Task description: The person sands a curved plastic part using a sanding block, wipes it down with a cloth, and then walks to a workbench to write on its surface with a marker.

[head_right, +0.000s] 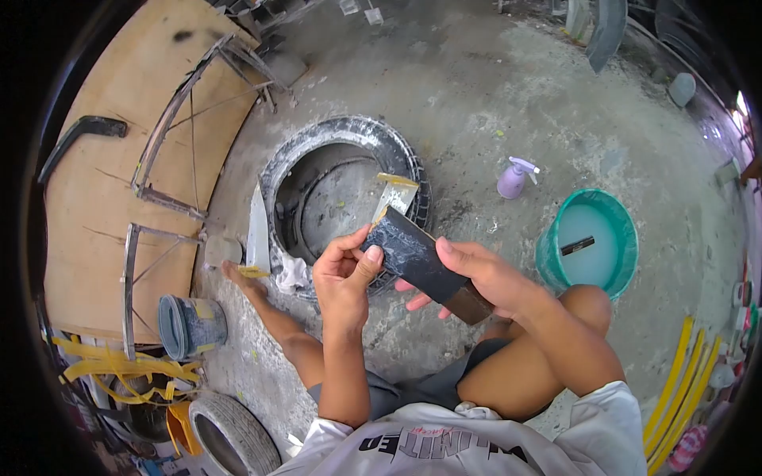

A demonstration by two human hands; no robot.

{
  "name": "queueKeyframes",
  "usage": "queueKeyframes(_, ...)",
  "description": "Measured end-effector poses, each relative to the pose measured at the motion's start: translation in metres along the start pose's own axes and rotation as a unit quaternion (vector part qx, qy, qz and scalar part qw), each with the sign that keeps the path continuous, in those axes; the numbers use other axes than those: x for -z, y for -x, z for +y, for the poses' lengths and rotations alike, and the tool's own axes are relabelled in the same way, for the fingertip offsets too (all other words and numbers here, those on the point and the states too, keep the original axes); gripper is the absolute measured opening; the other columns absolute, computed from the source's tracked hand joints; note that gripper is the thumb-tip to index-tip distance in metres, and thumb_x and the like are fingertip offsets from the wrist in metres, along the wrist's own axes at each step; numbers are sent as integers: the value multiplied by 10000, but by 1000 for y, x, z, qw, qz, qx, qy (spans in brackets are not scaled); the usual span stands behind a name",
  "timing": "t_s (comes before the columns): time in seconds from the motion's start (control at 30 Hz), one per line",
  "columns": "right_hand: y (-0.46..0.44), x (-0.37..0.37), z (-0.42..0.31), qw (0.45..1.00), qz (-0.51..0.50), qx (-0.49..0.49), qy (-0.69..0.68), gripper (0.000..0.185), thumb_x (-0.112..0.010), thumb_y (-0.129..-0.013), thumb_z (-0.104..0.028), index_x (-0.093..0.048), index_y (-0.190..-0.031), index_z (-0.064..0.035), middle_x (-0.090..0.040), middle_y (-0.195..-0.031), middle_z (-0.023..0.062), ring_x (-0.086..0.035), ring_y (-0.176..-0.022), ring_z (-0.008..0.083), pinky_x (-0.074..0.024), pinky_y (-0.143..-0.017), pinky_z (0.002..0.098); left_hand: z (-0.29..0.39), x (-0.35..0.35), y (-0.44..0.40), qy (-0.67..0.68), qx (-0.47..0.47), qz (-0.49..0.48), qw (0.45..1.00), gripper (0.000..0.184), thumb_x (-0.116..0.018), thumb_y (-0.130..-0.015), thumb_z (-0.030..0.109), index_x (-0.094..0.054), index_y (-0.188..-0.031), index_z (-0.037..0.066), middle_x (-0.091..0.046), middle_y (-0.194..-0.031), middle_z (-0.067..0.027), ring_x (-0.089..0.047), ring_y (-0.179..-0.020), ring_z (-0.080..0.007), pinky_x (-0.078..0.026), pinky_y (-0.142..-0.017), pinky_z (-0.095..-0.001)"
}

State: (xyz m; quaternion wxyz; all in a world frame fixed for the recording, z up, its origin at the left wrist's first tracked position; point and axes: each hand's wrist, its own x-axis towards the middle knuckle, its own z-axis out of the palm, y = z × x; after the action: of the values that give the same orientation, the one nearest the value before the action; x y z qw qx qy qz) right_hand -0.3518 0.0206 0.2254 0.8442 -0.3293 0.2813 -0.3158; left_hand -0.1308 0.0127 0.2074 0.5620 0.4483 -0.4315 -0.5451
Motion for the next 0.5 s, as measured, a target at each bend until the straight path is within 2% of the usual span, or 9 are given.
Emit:
queueKeyframes(0.13,-2,5,17,998,-20,-57,-14,606,-468,-1058,-477,-494,-1437,-5,-664,-1260,216,-716,-1054,286,-587,-681,315,-26,23,15,53,26,-20,998,265,-759,-894,-8,-700,-1152,-12,-647,-838,0,-583,-748,-49,-488,-710,-197)
queueKeyframes(0.23,6,20,41,990,-5,-129,-61,571,-558,-1035,-413,-530,-1423,5,-667,-1268,191,-712,-1058,247,-578,-744,311,-58,28,36,86,56,-43,994,311,-755,-893,-15,-686,-1194,15,-671,-925,-17,-608,-814,-74,-507,-763,-227)
queueKeyframes(0.3,19,30,43,987,65,-141,27,557,-634,-998,-346,-547,-1419,8,-651,-1315,174,-678,-1130,236,-555,-862,331,-84,31,46,106,71,-77,989,347,-756,-891,-10,-672,-1226,27,-695,-1007,-45,-629,-850,-92,-520,-795,-249)
queueKeyframes(0.33,25,39,41,982,96,-147,74,556,-671,-980,-313,-555,-1417,10,-643,-1339,166,-661,-1166,230,-543,-922,340,-87,30,49,23,116,-67,991,408,-771,-883,16,-666,-1276,45,-708,-1016,-50,-639,-868,-99,-519,-814,-255)
queueKeyframes(0.37,32,55,38,958,165,-63,228,557,-715,-944,-240,-560,-1421,2,-607,-1412,137,-584,-1279,217,-454,-1069,354,-88,40,49,-62,72,-35,995,406,-773,-884,35,-669,-1276,45,-712,-1008,-48,-641,-863,-99,-519,-812,-257)
queueKeyframes(0.4,43,84,34,912,241,12,332,525,-703,-950,-212,-571,-1415,-7,-567,-1465,123,-518,-1355,213,-399,-1130,358,-89,56,52,-148,34,-1,988,405,-776,-884,53,-672,-1275,45,-716,-999,-45,-643,-857,-99,-518,-811,-259)
queueKeyframes(0.43,59,136,36,851,348,68,387,475,-681,-967,-216,-601,-1406,-52,-580,-1454,101,-572,-1269,194,-450,-1047,332,-90,75,56,-235,0,31,971,404,-778,-885,71,-676,-1275,44,-719,-990,-43,-645,-851,-99,-518,-809,-261)
queueKeyframes(0.47,75,164,19,750,436,49,494,437,-661,-980,-229,-623,-1382,-64,-686,-1282,81,-650,-1038,170,-496,-884,331,-95,110,57,-280,9,65,958,350,-779,-890,126,-702,-1219,36,-728,-965,-45,-646,-810,-103,-521,-785,-266)
queueKeyframes(0.5,99,213,14,649,476,30,592,403,-634,-990,-238,-637,-1348,-53,-748,-1011,115,-639,-801,160,-484,-734,361,-98,142,58,-342,4,113,933,319,-767,-892,121,-707,-1195,42,-722,-919,-65,-658,-799,-133,-524,-763,-292)
